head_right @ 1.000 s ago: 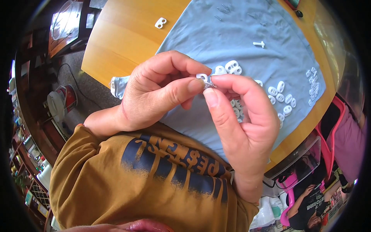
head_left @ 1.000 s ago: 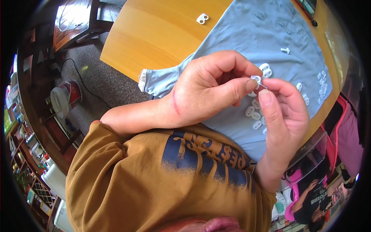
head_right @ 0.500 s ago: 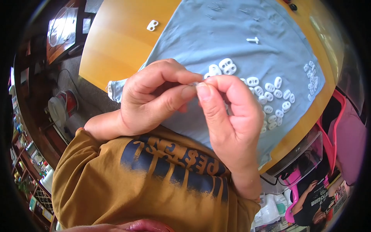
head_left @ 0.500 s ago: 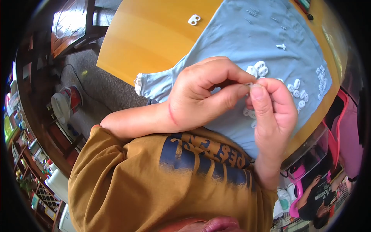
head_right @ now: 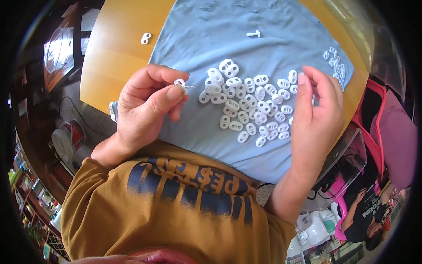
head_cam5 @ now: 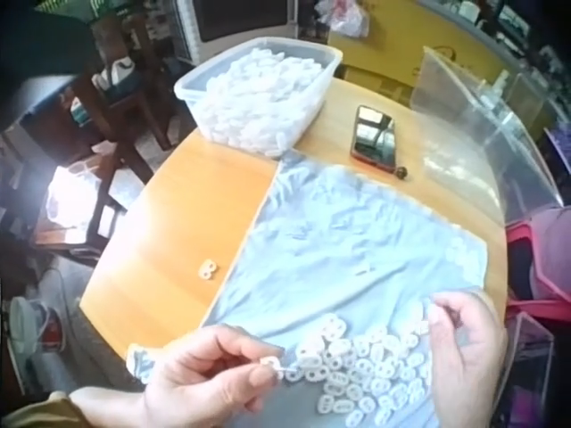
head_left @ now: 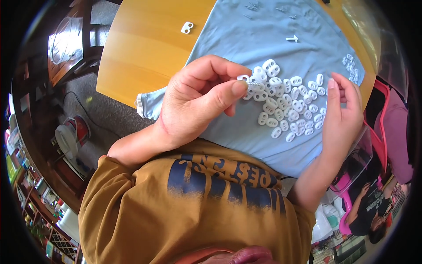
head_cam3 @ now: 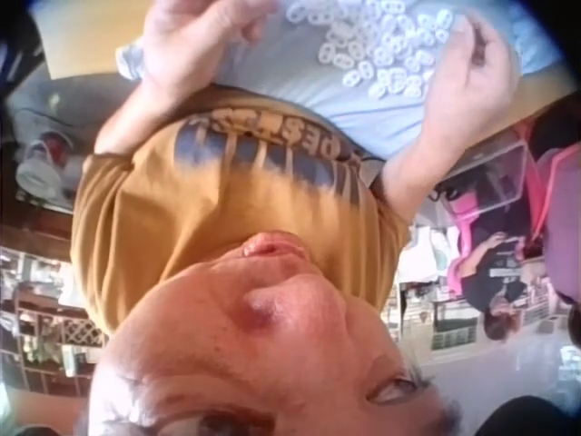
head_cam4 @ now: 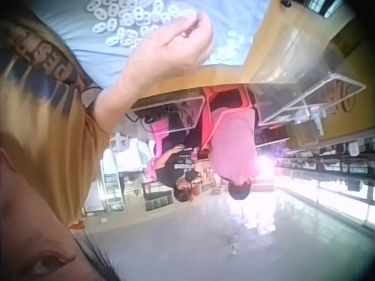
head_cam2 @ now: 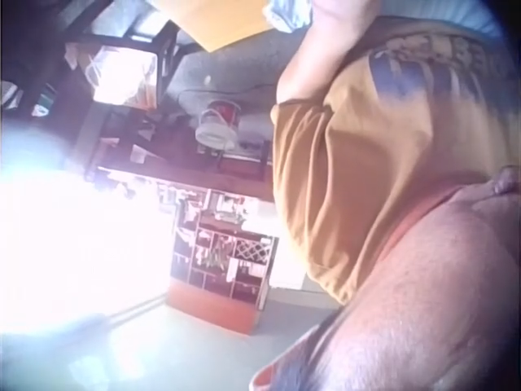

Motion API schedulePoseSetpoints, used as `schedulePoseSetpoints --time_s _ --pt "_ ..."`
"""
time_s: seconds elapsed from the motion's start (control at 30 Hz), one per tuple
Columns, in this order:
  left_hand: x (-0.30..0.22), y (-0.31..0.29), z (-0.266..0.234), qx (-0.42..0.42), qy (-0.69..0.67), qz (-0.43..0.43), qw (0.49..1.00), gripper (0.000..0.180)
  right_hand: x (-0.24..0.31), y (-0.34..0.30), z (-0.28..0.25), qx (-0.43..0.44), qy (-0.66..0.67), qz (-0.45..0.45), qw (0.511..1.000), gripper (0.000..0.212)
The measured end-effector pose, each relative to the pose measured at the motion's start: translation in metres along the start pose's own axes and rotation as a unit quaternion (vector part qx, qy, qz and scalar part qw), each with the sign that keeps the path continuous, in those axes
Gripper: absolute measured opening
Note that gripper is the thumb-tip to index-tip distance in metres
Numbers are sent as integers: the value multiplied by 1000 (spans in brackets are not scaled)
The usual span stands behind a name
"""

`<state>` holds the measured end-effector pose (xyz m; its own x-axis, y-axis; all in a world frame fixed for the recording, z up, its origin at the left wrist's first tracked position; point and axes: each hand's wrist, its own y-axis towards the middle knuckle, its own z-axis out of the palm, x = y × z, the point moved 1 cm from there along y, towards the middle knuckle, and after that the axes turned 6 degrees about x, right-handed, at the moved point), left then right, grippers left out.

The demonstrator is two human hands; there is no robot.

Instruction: Assembling small white plastic clips by manually inserting small plastic pins into pre-drilled holes.

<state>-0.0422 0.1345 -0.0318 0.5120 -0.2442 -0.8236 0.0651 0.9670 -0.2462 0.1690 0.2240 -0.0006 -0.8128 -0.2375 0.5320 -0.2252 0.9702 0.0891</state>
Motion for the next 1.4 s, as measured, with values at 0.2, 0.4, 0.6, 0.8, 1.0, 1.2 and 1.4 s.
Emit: schedulePoseSetpoints --time_s 0.2,0.4,0.6,0.8,1.0,1.2,1.4 --pt "-1 -1 6 3 1 6 1000 17 -21 3 9 45 -83 -54 994 13" --pt "-2 -3 4 4 11 -3 1000 17 -19 7 10 88 11 47 995 16" --pt "-2 -2 3 4 -3 -4 1000 17 -16 7 7 118 -1 47 992 15" --pt "-3 -4 4 3 -10 0 1000 17 -16 3 7 94 32 30 995 11" --pt "-4 -2 8 17 -15 -5 1000 17 -7 -1 13 63 -52 -41 996 10" --pt "-2 -3 10 10 -15 -4 1000 17 -10 -6 19 25 141 -11 990 15" --pt "-1 -1 19 35 -44 -12 998 14 24 -17 20 129 520 165 828 19"
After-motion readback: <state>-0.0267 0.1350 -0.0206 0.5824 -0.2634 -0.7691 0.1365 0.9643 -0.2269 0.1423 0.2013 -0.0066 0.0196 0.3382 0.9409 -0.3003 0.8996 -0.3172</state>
